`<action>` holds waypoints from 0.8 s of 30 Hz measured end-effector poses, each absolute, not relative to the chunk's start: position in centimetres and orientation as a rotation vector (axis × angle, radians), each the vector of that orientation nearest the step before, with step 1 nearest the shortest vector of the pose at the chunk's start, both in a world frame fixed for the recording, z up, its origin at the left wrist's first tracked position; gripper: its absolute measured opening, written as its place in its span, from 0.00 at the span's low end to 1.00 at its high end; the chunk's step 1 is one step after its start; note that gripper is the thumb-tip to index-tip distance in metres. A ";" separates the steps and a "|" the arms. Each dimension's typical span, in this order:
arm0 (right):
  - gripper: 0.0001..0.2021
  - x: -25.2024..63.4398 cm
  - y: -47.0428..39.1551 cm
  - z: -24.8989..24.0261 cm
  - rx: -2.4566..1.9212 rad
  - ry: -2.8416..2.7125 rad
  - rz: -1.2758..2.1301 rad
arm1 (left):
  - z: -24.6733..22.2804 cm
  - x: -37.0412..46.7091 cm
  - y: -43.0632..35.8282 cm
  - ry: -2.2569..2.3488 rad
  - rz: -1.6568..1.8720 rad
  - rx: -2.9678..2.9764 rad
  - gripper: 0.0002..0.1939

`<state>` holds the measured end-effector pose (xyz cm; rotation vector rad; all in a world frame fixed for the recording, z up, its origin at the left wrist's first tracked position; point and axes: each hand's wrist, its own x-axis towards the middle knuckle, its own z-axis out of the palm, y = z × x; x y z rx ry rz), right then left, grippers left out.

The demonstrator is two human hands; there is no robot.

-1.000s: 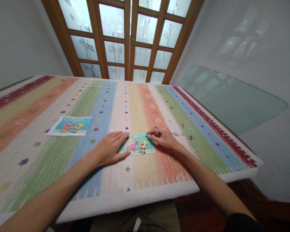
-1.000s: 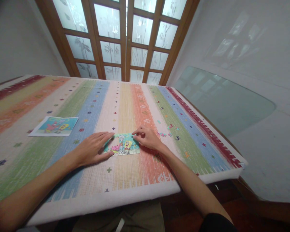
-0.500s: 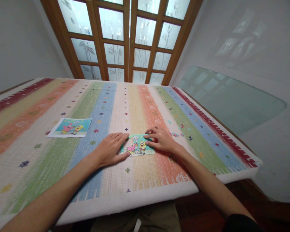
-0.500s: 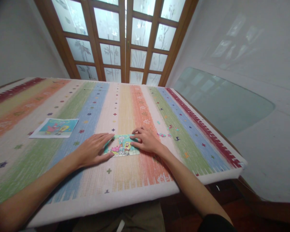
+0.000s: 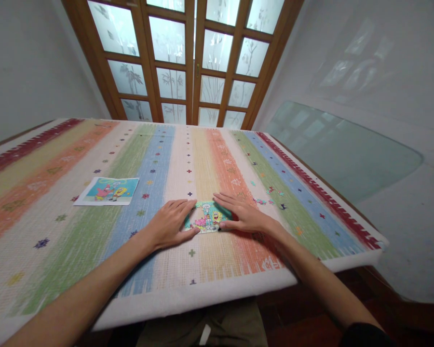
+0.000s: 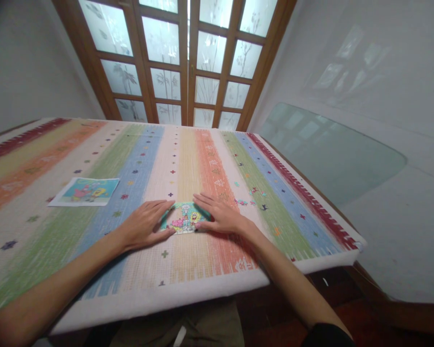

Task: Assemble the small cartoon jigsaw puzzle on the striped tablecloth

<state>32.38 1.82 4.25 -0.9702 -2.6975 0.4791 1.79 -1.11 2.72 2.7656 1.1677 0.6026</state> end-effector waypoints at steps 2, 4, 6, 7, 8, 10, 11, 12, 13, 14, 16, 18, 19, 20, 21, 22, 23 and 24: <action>0.40 32.0 0.9 3.6 -0.980 -2.711 0.461 | 2.7 1.9 -1.1 1.162 0.601 2.764 0.33; 0.39 31.6 0.3 2.9 -1.003 -2.726 0.452 | 2.6 2.1 -1.2 1.156 0.597 2.764 0.33; 0.37 31.3 -0.1 2.3 -1.024 -2.747 0.455 | 2.5 2.1 -1.1 1.159 0.593 2.755 0.34; 0.37 31.2 -0.1 2.2 -1.030 -2.756 0.457 | 2.5 2.1 -1.1 1.162 0.592 2.747 0.34; 0.37 31.1 -0.1 2.1 -1.031 -2.761 0.459 | 2.5 2.1 -1.1 1.163 0.592 2.737 0.35; 0.37 31.1 0.0 2.0 -1.030 -2.761 0.459 | 2.5 1.9 -1.0 1.157 0.593 2.718 0.36; 0.37 31.2 0.0 2.0 -1.029 -2.759 0.459 | 2.6 1.7 -0.9 1.149 0.594 2.712 0.36; 0.37 31.2 0.1 2.0 -1.029 -2.756 0.460 | 2.6 1.5 -0.7 1.138 0.594 2.709 0.37; 0.37 31.2 0.1 2.0 -1.029 -2.754 0.463 | 2.7 1.2 -0.6 1.130 0.596 2.707 0.38; 0.37 31.3 0.2 2.0 -1.027 -2.750 0.469 | 2.8 0.8 -0.4 1.121 0.597 2.707 0.38; 0.37 31.4 0.2 2.0 -1.018 -2.739 0.489 | 3.0 0.0 0.0 1.111 0.598 2.709 0.39; 0.36 31.5 0.2 1.9 -1.010 -2.707 0.505 | 3.1 -0.7 0.4 1.099 0.595 2.717 0.38; 0.36 31.6 0.3 1.9 -1.009 -2.687 0.507 | 3.2 -1.0 0.6 1.084 0.593 2.722 0.37; 0.36 31.6 0.3 1.8 -1.008 -2.668 0.505 | 3.2 -1.2 0.7 1.061 0.594 2.729 0.34; 0.35 31.7 0.3 1.8 -1.006 -2.656 0.502 | 3.2 -1.3 0.8 1.032 0.597 2.736 0.31; 0.35 31.7 0.3 1.8 -1.001 -2.653 0.496 | 3.2 -1.4 0.9 0.999 0.606 2.743 0.29; 0.34 31.7 0.3 1.8 -0.991 -2.655 0.489 | 3.2 -1.4 1.0 0.970 0.617 2.749 0.26; 0.34 31.7 0.3 1.7 -0.981 -2.659 0.481 | 3.2 -1.4 1.0 0.947 0.629 2.754 0.24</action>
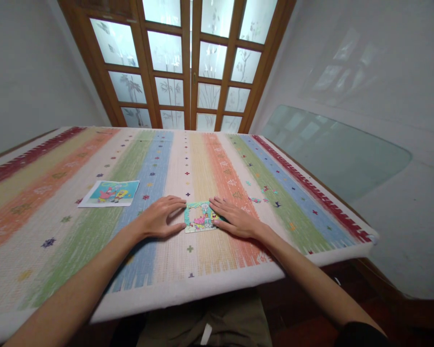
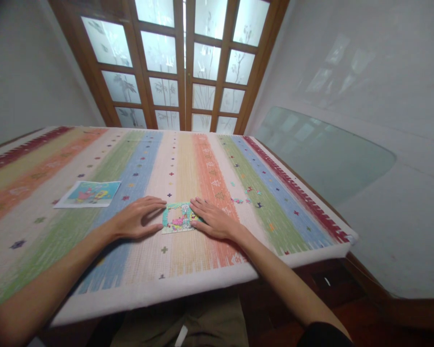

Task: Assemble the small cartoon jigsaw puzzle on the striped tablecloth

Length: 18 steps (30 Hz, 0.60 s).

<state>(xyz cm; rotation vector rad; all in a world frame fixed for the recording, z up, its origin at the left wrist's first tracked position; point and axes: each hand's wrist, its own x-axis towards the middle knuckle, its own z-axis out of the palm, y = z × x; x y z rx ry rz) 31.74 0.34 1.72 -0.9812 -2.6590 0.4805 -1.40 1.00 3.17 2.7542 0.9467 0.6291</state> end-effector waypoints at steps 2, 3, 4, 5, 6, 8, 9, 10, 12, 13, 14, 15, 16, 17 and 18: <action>0.34 31.7 0.3 1.6 -0.971 -2.667 0.465 | 3.1 -1.3 1.0 0.922 0.648 2.766 0.22; 0.34 31.6 0.3 1.6 -0.973 -2.666 0.458 | 3.1 -1.3 1.0 0.918 0.654 2.772 0.21; 0.34 31.6 0.3 1.6 -0.981 -2.663 0.453 | 3.1 -1.3 1.0 0.914 0.657 2.777 0.21; 0.33 31.6 0.3 1.6 -0.990 -2.657 0.451 | 3.2 -1.3 1.0 0.911 0.662 2.781 0.21; 0.32 31.6 0.3 1.6 -0.997 -2.649 0.447 | 3.2 -1.3 1.0 0.909 0.668 2.782 0.21; 0.29 31.9 0.5 1.6 -0.999 -2.627 0.416 | 3.3 -1.3 1.0 0.903 0.679 2.780 0.21; 0.28 32.2 0.7 1.7 -1.001 -2.614 0.386 | 3.3 -1.3 0.9 0.902 0.682 2.775 0.21; 0.27 32.7 0.9 1.9 -1.005 -2.600 0.346 | 3.3 -1.2 0.9 0.903 0.685 2.769 0.21; 0.24 34.0 1.4 2.2 -1.040 -2.560 0.246 | 3.3 -1.2 0.9 0.911 0.684 2.759 0.20; 0.22 34.9 1.7 2.4 -1.069 -2.534 0.196 | 3.3 -1.1 0.9 0.919 0.687 2.758 0.20; 0.20 35.9 2.0 2.6 -1.115 -2.496 0.145 | 3.2 -1.1 0.9 0.928 0.690 2.760 0.20; 0.17 36.9 2.3 2.7 -1.172 -2.452 0.095 | 3.2 -1.1 0.9 0.936 0.692 2.765 0.19; 0.15 37.9 2.6 2.7 -1.248 -2.397 0.045 | 3.1 -1.0 0.9 0.944 0.697 2.772 0.19; 0.14 38.9 2.9 2.7 -1.328 -2.335 -0.009 | 3.0 -1.0 0.9 0.952 0.702 2.778 0.19; 0.13 39.9 3.1 2.6 -1.402 -2.276 -0.057 | 3.0 -1.0 0.9 0.957 0.707 2.784 0.18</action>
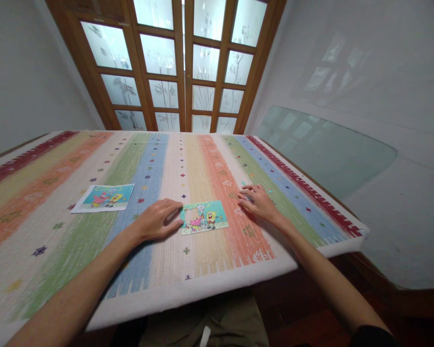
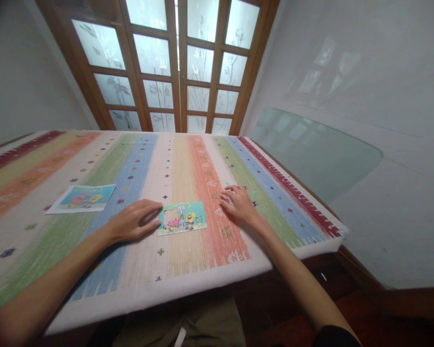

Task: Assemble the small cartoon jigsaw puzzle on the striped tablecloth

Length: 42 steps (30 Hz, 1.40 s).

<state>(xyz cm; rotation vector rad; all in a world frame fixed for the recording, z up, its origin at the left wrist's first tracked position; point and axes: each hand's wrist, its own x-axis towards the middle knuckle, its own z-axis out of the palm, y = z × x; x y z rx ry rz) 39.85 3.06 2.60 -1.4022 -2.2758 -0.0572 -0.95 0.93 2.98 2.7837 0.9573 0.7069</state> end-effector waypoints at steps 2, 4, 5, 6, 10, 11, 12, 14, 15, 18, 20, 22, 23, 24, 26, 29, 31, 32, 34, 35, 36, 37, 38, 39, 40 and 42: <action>0.14 41.3 3.3 2.2 -1.510 -2.218 -0.112 | 2.9 -0.9 1.0 0.969 0.723 2.792 0.18; 0.14 42.0 3.4 1.8 -1.560 -2.195 -0.108 | 2.8 -0.8 1.1 0.981 0.746 2.797 0.16; 0.14 42.2 3.4 1.6 -1.566 -2.189 -0.094 | 2.8 -0.8 1.1 0.985 0.758 2.799 0.15; 0.13 42.2 3.4 1.4 -1.564 -2.184 -0.077 | 2.8 -0.8 1.2 0.988 0.770 2.802 0.14; 0.11 41.8 3.3 1.4 -1.538 -2.186 -0.014 | 3.0 -0.7 1.3 1.025 0.798 2.828 0.13; 0.10 41.6 3.4 1.5 -1.537 -2.188 0.002 | 3.0 -0.7 1.3 1.042 0.804 2.838 0.13; 0.10 41.5 3.4 1.7 -1.539 -2.186 0.019 | 3.0 -0.7 1.2 1.056 0.807 2.850 0.14; 0.08 41.3 3.5 2.1 -1.543 -2.173 0.055 | 3.1 -0.6 1.2 1.072 0.814 2.872 0.15; 0.07 41.2 3.6 2.3 -1.539 -2.165 0.078 | 3.1 -0.6 1.2 1.074 0.811 2.880 0.15; 0.05 40.3 3.8 2.9 -1.497 -2.142 0.191 | 3.0 -0.4 1.1 1.073 0.778 2.880 0.15; 0.05 39.2 3.8 3.4 -1.458 -2.130 0.298 | 2.9 -0.3 1.0 1.073 0.762 2.871 0.15; 0.06 37.6 3.8 3.9 -1.408 -2.124 0.410 | 2.9 -0.2 1.0 1.075 0.753 2.867 0.15; 0.07 36.7 3.7 4.1 -1.374 -2.127 0.471 | 2.9 -0.2 1.0 1.072 0.747 2.865 0.15; 0.08 35.7 3.6 4.3 -1.337 -2.127 0.541 | 2.9 -0.2 0.9 1.068 0.744 2.863 0.15; 0.08 33.5 3.4 4.7 -1.250 -2.142 0.710 | 2.9 -0.1 0.9 1.059 0.741 2.849 0.15; 0.06 30.4 3.0 5.0 -1.143 -2.192 0.877 | 3.0 0.0 0.8 1.052 0.734 2.824 0.15; 0.06 28.6 2.8 5.1 -1.105 -2.237 0.912 | 3.0 0.1 0.7 1.056 0.713 2.818 0.15; 0.05 27.9 2.6 5.1 -1.095 -2.251 0.923 | 3.1 0.1 0.7 1.058 0.704 2.819 0.16; 0.05 26.9 2.4 5.2 -1.098 -2.262 0.954 | 3.1 0.2 0.6 1.059 0.695 2.827 0.17; 0.05 26.5 2.3 5.2 -1.102 -2.261 0.967 | 3.1 0.3 0.6 1.059 0.698 2.831 0.18; 0.05 26.3 2.2 5.1 -1.105 -2.257 0.976 | 3.1 0.3 0.6 1.059 0.704 2.836 0.19; 0.05 26.2 2.2 5.1 -1.107 -2.251 0.977 | 3.1 0.3 0.5 1.060 0.707 2.840 0.19; 0.05 26.1 2.1 5.1 -1.105 -2.247 0.972 | 3.1 0.3 0.5 1.060 0.708 2.843 0.19; 0.05 26.1 2.1 5.1 -1.103 -2.243 0.962 | 3.0 0.3 0.5 1.062 0.709 2.845 0.19; 0.05 26.1 2.1 5.1 -1.102 -2.239 0.952 | 3.0 0.3 0.5 1.062 0.707 2.847 0.19; 0.05 26.1 2.1 5.0 -1.099 -2.235 0.946 | 3.0 0.3 0.5 1.067 0.696 2.848 0.19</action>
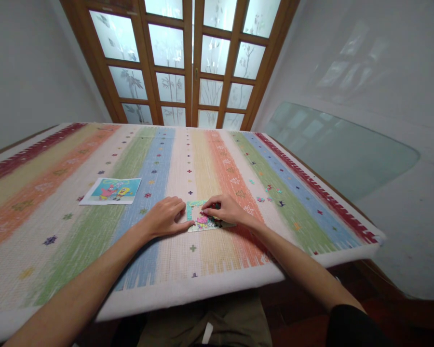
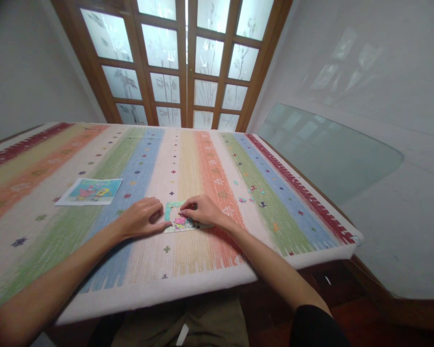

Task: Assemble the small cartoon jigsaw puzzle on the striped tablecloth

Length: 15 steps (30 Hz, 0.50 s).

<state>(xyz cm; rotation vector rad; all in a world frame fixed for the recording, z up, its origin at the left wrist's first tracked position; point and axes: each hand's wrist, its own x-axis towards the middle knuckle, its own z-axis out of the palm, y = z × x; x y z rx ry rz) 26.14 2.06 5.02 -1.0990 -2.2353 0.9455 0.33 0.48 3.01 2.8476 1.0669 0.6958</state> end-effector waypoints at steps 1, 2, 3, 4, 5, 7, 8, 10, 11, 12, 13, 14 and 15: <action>0.05 26.2 2.1 5.0 -1.098 -2.234 0.949 | 3.0 0.3 0.5 1.072 0.692 2.845 0.19; 0.05 26.2 2.1 5.0 -1.097 -2.231 0.956 | 3.0 0.3 0.5 1.077 0.689 2.842 0.19; 0.05 26.2 2.1 4.9 -1.095 -2.229 0.961 | 3.1 0.3 0.4 1.080 0.684 2.840 0.19; 0.05 26.2 2.1 4.9 -1.091 -2.229 0.965 | 3.1 0.3 0.4 1.082 0.682 2.838 0.19; 0.05 26.2 2.1 4.9 -1.085 -2.232 0.962 | 3.1 0.3 0.4 1.084 0.682 2.834 0.19; 0.05 26.2 2.1 4.8 -1.071 -2.249 0.939 | 3.1 0.3 0.4 1.086 0.683 2.822 0.19; 0.06 26.1 2.1 4.8 -1.066 -2.265 0.920 | 3.1 0.3 0.3 1.086 0.686 2.814 0.19; 0.05 26.1 2.1 4.7 -1.060 -2.298 0.859 | 3.2 0.3 0.4 1.082 0.693 2.798 0.20; 0.05 26.1 2.1 4.7 -1.060 -2.317 0.821 | 3.2 0.4 0.4 1.080 0.696 2.792 0.20; 0.05 26.1 2.1 4.6 -1.060 -2.335 0.784 | 3.2 0.4 0.4 1.079 0.698 2.789 0.20; 0.06 26.1 2.2 4.5 -1.061 -2.350 0.751 | 3.2 0.4 0.4 1.078 0.700 2.788 0.20; 0.06 26.1 2.2 4.5 -1.064 -2.362 0.727 | 3.2 0.4 0.4 1.077 0.701 2.788 0.20; 0.06 26.1 2.2 4.4 -1.067 -2.369 0.712 | 3.2 0.4 0.4 1.075 0.702 2.790 0.20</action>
